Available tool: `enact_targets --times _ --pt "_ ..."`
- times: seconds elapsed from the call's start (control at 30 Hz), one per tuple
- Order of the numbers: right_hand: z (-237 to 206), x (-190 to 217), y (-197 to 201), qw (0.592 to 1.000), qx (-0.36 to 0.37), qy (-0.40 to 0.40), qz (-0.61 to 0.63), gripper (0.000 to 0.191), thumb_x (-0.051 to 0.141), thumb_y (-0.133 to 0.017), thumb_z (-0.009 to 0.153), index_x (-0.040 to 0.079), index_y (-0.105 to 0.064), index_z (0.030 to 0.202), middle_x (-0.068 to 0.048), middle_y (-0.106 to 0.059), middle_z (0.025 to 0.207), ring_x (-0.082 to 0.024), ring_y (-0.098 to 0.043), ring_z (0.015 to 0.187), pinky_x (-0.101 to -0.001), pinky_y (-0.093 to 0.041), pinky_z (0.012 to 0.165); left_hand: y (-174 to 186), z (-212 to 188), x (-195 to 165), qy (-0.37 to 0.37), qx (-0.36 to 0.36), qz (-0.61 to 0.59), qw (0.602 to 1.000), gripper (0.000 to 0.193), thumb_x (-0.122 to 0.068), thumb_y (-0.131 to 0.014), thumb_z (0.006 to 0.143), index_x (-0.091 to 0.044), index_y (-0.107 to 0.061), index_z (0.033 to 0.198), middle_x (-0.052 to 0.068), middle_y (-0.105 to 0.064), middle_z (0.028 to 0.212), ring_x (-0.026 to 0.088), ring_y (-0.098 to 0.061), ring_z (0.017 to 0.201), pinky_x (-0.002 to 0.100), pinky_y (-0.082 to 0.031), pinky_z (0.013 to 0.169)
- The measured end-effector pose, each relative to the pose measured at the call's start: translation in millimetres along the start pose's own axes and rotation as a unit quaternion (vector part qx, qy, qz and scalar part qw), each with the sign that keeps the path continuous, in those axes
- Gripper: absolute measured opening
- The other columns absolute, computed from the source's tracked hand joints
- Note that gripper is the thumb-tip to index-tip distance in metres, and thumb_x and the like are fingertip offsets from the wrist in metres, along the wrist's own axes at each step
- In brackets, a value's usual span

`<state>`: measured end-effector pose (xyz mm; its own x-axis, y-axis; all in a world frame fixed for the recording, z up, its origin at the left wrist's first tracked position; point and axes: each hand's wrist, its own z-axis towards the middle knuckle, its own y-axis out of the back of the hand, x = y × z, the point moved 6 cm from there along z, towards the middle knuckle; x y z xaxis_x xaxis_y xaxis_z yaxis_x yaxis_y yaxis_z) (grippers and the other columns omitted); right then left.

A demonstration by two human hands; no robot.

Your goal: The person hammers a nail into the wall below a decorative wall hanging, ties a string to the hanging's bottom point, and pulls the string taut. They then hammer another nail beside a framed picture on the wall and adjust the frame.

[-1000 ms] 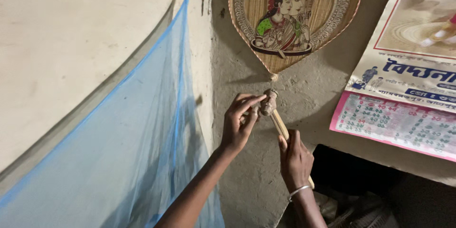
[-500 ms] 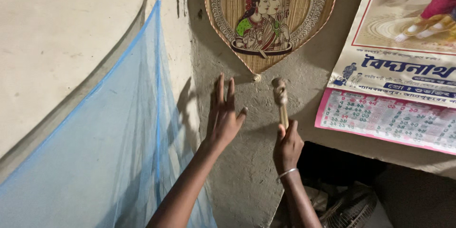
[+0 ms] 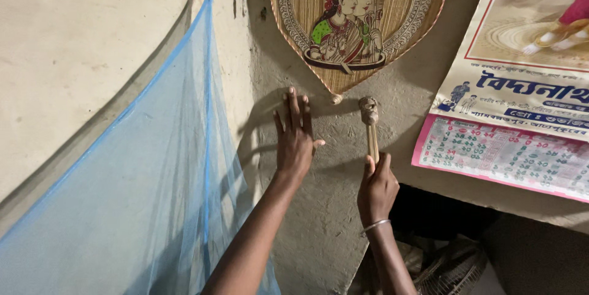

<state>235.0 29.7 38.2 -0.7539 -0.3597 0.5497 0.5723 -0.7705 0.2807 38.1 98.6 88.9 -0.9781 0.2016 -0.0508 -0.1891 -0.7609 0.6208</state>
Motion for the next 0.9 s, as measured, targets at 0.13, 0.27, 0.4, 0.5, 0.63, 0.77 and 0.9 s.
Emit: enact_targets --times 0.13,0.27,0.4,0.5,0.63,0.77,0.9 --pt "-3.6 -8.4 6.2 1.000 -0.019 0.019 0.001 0.024 0.028 -0.053 0.109 0.004 -0.052 0.106 -0.022 -0.061 0.075 -0.045 -0.063 0.070 -0.0513 -0.045 0.057 6.3 -1.5 -1.9 -0.001 -0.006 0.002 1.000 0.126 -0.057 -0.082 0.071 0.005 -0.016 0.159 0.032 -0.002 0.165 0.047 -0.013 0.155 0.062 -0.022 0.123" --pt "-2.8 -20.7 7.3 0.999 -0.014 -0.003 -0.037 0.027 0.028 -0.054 0.111 0.003 -0.050 0.102 -0.022 -0.060 0.073 -0.046 -0.061 0.069 -0.0527 -0.042 0.057 6.7 0.1 -2.0 0.000 -0.008 -0.001 1.000 0.125 -0.056 -0.082 0.071 0.006 -0.017 0.158 0.032 0.000 0.164 0.047 -0.013 0.154 0.063 -0.024 0.123" --pt "-3.4 -22.3 14.5 1.000 -0.020 0.016 -0.017 0.025 0.028 -0.056 0.108 0.003 -0.051 0.102 -0.023 -0.058 0.071 -0.046 -0.060 0.066 -0.0522 -0.043 0.055 5.6 0.9 -1.1 0.007 0.000 -0.038 0.999 0.124 -0.054 -0.084 0.071 0.005 -0.018 0.158 0.031 0.002 0.165 0.046 -0.011 0.155 0.063 -0.024 0.122" --pt "-1.0 -19.6 15.5 0.999 -0.019 0.028 -0.022 0.027 0.028 -0.056 0.108 0.003 -0.049 0.099 -0.023 -0.058 0.071 -0.047 -0.059 0.067 -0.0528 -0.042 0.056 5.5 0.9 -1.6 0.005 0.005 -0.027 1.000 0.123 -0.054 -0.082 0.073 0.006 -0.017 0.158 0.031 0.003 0.164 0.047 -0.009 0.154 0.062 -0.024 0.123" --pt "0.6 -19.3 11.9 0.999 -0.015 0.019 -0.030 0.028 0.029 -0.057 0.108 0.004 -0.049 0.101 -0.024 -0.060 0.074 -0.048 -0.060 0.070 -0.0533 -0.043 0.056 3.0 0.2 -1.7 0.003 0.001 -0.026 1.000 0.123 -0.054 -0.082 0.073 0.005 -0.016 0.158 0.031 0.004 0.165 0.047 -0.010 0.155 0.061 -0.023 0.123" --pt "-2.3 -19.5 6.1 0.999 -0.003 0.023 -0.034 0.028 0.029 -0.059 0.108 0.004 -0.048 0.101 -0.024 -0.059 0.073 -0.049 -0.059 0.069 -0.0540 -0.042 0.056 -0.8 -1.8 5.3 -0.015 -0.015 -0.012 1.000 0.125 -0.052 -0.082 0.075 0.003 -0.009 0.160 0.030 0.004 0.166 0.045 -0.011 0.156 0.059 -0.023 0.125" --pt "-2.2 -18.3 -0.2 0.999 0.003 0.018 -0.049 0.025 0.028 -0.059 0.108 0.005 -0.050 0.102 -0.024 -0.059 0.072 -0.048 -0.060 0.069 -0.0545 -0.041 0.055 -4.4 -1.7 29.7 0.121 -0.016 -0.052 0.991 0.131 -0.055 -0.082 0.073 0.005 -0.004 0.159 0.039 0.005 0.161 0.052 -0.009 0.152 0.061 -0.019 0.127"
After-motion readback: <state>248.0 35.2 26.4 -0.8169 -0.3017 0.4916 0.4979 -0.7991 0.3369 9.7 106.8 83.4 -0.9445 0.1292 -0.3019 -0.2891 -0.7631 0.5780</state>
